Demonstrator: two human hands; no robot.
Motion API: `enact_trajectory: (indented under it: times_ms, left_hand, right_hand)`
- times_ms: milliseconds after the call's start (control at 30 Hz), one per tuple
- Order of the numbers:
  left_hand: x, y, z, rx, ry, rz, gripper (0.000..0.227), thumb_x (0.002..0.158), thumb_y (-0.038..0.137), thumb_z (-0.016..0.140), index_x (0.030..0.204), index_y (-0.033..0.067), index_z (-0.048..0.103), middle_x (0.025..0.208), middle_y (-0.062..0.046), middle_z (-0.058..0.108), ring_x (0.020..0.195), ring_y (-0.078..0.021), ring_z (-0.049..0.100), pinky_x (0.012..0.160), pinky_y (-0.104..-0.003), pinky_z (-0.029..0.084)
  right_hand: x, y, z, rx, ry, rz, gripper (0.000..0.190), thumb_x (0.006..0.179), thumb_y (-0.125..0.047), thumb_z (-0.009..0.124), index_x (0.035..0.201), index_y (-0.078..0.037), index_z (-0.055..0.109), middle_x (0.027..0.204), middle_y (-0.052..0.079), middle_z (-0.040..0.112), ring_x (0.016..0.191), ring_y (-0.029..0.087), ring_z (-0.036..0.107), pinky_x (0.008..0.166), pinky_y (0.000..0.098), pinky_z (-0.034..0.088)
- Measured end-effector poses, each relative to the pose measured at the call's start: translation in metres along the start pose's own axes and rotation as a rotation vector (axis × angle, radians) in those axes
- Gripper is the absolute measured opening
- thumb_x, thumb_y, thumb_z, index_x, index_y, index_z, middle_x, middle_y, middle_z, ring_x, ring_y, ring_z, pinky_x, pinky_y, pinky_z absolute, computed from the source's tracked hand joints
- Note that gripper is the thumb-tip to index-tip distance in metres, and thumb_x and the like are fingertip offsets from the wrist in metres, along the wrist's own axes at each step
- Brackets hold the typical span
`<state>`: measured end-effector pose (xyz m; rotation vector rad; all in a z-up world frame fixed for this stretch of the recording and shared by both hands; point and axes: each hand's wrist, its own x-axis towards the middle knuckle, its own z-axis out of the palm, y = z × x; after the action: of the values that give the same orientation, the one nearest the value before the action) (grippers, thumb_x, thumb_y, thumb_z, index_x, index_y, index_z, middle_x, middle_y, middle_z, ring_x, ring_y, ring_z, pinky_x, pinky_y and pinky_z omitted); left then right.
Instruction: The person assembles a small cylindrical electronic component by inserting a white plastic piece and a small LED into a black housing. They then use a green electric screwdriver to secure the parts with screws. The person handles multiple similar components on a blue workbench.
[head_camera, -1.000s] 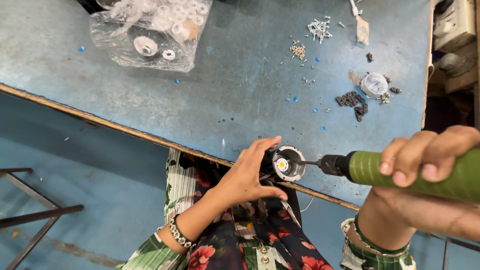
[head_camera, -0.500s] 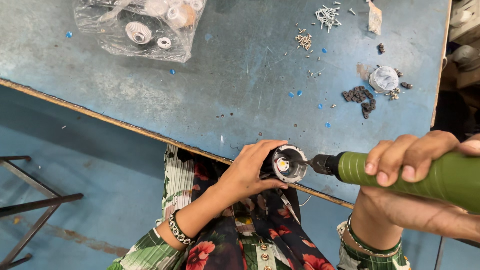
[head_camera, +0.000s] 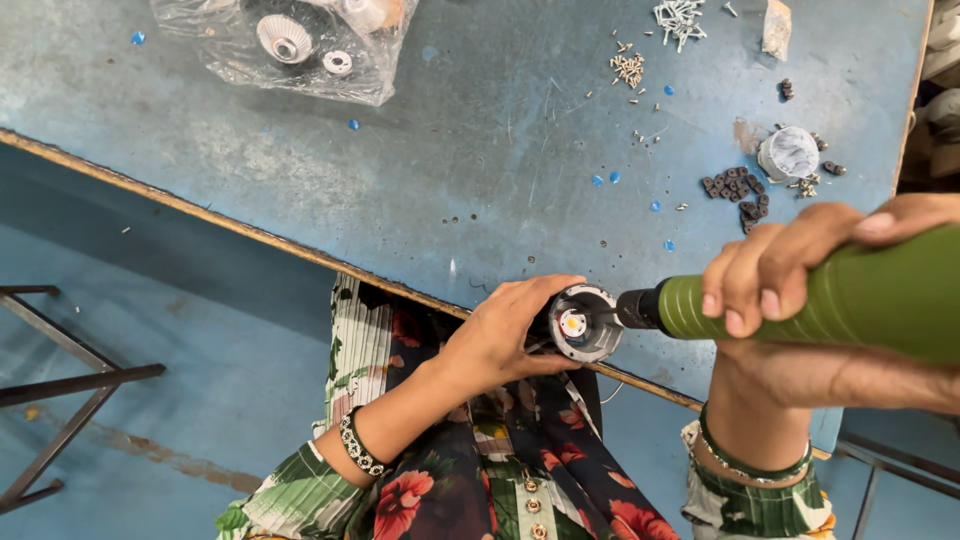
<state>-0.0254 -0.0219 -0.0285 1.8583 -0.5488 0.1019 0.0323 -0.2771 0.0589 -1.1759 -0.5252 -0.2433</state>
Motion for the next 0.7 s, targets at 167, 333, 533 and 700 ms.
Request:
enact_trajectory:
  times_ms: [167,333,533,700]
  left_hand:
    - [0.000,-0.002,0.002,0.007,0.017,0.035,0.089,0.072,0.025,0.092,0.147,0.0122,0.047,0.140,-0.011,0.062,0.127,-0.0350,0.060,0.109,-0.042,0.047]
    - [-0.001,-0.003,0.003,0.014,0.007,0.011,0.089,0.073,0.026,0.092,0.148,0.0128,0.047,0.139,-0.011,0.063,0.126,-0.0354,0.061,0.108,-0.042,0.048]
    - [-0.001,-0.005,0.004,0.008,-0.010,-0.015,0.088,0.073,0.026,0.092,0.148,0.0136,0.047,0.138,-0.011,0.063,0.124,-0.0358,0.062,0.106,-0.042,0.050]
    - [-0.001,-0.005,0.003,-0.010,-0.029,-0.041,0.089,0.073,0.026,0.091,0.149,0.0142,0.047,0.138,-0.012,0.064,0.124,-0.0358,0.062,0.106,-0.042,0.051]
  right_hand:
    - [0.015,0.001,0.003,0.024,-0.063,0.004,0.098,0.078,-0.095,0.042,0.127,-0.010,0.040,0.072,0.007,0.050,0.045,0.019,0.054,0.042,0.0378,0.049]
    - [0.023,0.003,-0.001,0.119,-0.147,0.002,0.093,0.080,-0.090,0.045,0.128,-0.010,0.040,0.072,0.007,0.052,0.047,0.019,0.058,0.044,0.0387,0.053]
    - [0.026,0.006,-0.003,0.164,-0.184,0.008,0.094,0.079,-0.090,0.045,0.127,-0.010,0.041,0.073,0.006,0.054,0.047,0.019,0.059,0.045,0.0390,0.054]
    - [0.018,0.007,-0.001,0.192,-0.159,0.043,0.099,0.077,-0.093,0.044,0.129,-0.009,0.044,0.075,0.006,0.055,0.050,0.019,0.058,0.048,0.0405,0.053]
